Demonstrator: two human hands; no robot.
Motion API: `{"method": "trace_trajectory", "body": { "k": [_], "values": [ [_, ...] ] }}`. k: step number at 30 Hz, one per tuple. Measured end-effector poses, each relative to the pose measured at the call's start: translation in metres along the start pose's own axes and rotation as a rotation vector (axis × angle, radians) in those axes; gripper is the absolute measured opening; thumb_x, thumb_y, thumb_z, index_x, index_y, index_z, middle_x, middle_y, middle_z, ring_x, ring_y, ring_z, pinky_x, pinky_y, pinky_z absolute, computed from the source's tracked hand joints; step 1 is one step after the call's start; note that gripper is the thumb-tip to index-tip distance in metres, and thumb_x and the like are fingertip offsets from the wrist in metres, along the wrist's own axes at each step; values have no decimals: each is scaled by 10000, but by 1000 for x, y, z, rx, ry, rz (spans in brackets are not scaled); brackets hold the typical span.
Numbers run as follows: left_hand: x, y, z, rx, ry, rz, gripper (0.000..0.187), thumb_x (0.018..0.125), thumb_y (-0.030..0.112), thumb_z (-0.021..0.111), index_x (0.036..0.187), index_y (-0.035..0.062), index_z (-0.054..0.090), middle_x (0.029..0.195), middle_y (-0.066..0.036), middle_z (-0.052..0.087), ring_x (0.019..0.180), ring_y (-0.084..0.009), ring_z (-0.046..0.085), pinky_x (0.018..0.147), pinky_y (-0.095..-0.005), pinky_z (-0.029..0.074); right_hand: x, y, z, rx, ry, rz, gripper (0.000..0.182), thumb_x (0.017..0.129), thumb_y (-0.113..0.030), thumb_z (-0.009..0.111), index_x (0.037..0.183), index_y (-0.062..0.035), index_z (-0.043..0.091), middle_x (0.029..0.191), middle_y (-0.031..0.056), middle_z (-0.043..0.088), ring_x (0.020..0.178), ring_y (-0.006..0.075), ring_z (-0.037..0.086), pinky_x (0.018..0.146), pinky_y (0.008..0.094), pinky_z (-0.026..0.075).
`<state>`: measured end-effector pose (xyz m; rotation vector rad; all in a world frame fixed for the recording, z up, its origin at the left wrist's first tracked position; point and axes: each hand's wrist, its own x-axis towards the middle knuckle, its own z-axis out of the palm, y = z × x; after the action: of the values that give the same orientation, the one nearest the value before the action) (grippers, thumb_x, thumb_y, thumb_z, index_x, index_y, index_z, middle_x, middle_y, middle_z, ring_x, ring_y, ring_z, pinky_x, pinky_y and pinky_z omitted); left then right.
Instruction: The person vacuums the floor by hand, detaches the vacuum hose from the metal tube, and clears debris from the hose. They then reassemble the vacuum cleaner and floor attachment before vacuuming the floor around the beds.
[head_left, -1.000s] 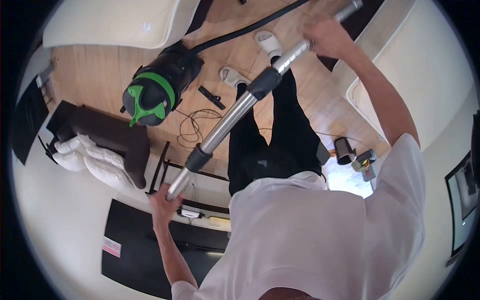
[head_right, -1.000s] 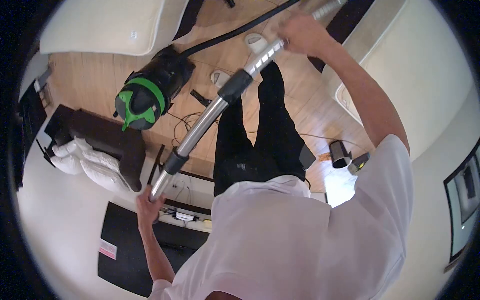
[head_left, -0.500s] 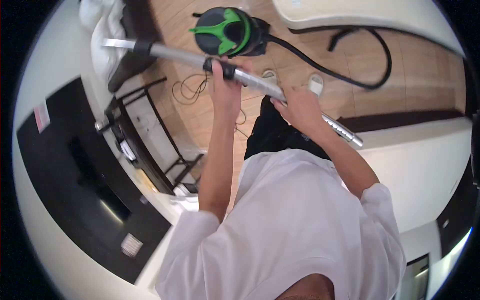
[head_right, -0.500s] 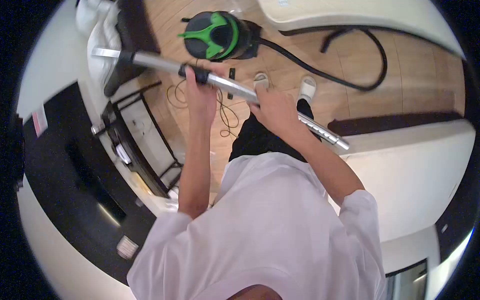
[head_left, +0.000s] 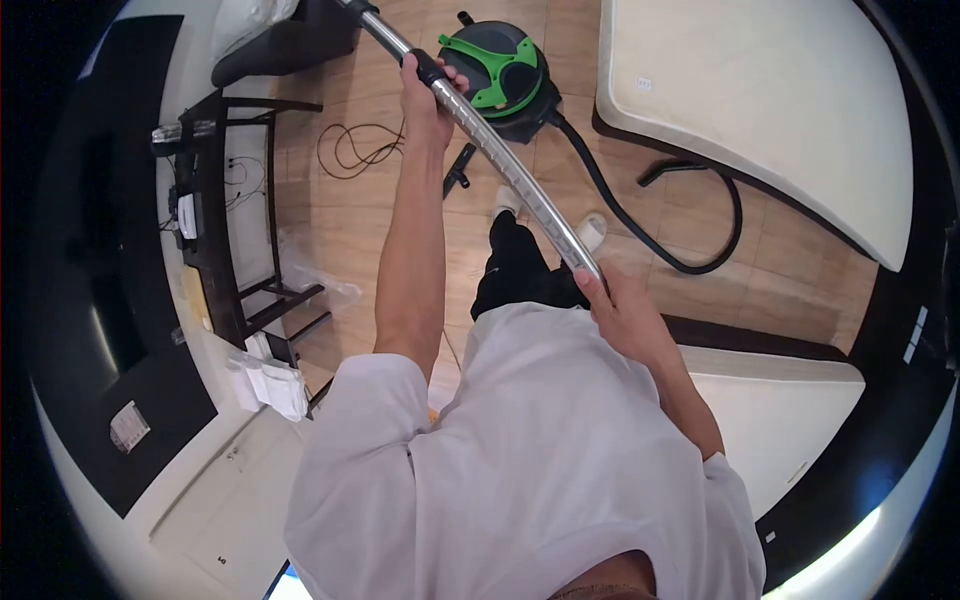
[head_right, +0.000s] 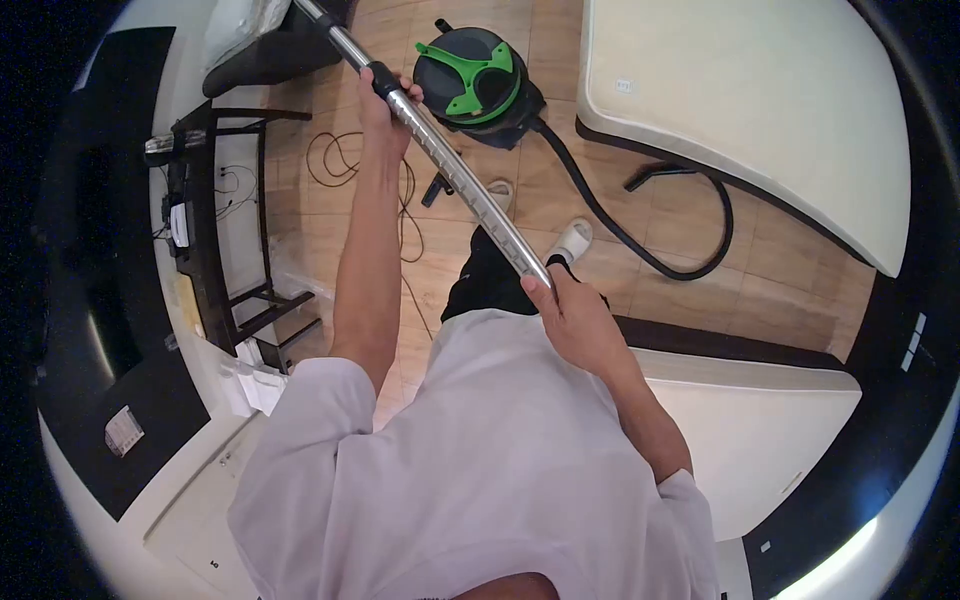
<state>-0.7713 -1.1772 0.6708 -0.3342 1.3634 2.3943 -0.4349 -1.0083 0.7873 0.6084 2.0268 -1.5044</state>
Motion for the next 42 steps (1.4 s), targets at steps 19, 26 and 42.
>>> {"method": "trace_trajectory", "body": {
  "k": [19,26,42],
  "values": [
    [-63,-156,6,-8,52,-420,431,1038,488,484,945,70,537,708,-75,585,663,-230,624,618,-387,568,67,21,14,-154,55,44,591,1090,-493,398,908,50,540,706,242,605,690,407,649,671,481,509],
    [-65,-143,3,26,35,-399,467,1034,532,512,1016,68,563,779,-67,633,720,-229,660,717,-368,565,78,1,-2,287,-66,168,549,1081,-527,430,1063,4,569,716,41,560,611,144,596,576,291,489],
    [-65,-103,-34,-126,175,-301,430,1044,489,516,960,67,532,788,-82,587,712,-223,614,710,-385,562,71,18,58,303,233,-30,565,1065,-498,490,862,7,640,592,40,525,547,120,468,513,326,371]
  ]
}}
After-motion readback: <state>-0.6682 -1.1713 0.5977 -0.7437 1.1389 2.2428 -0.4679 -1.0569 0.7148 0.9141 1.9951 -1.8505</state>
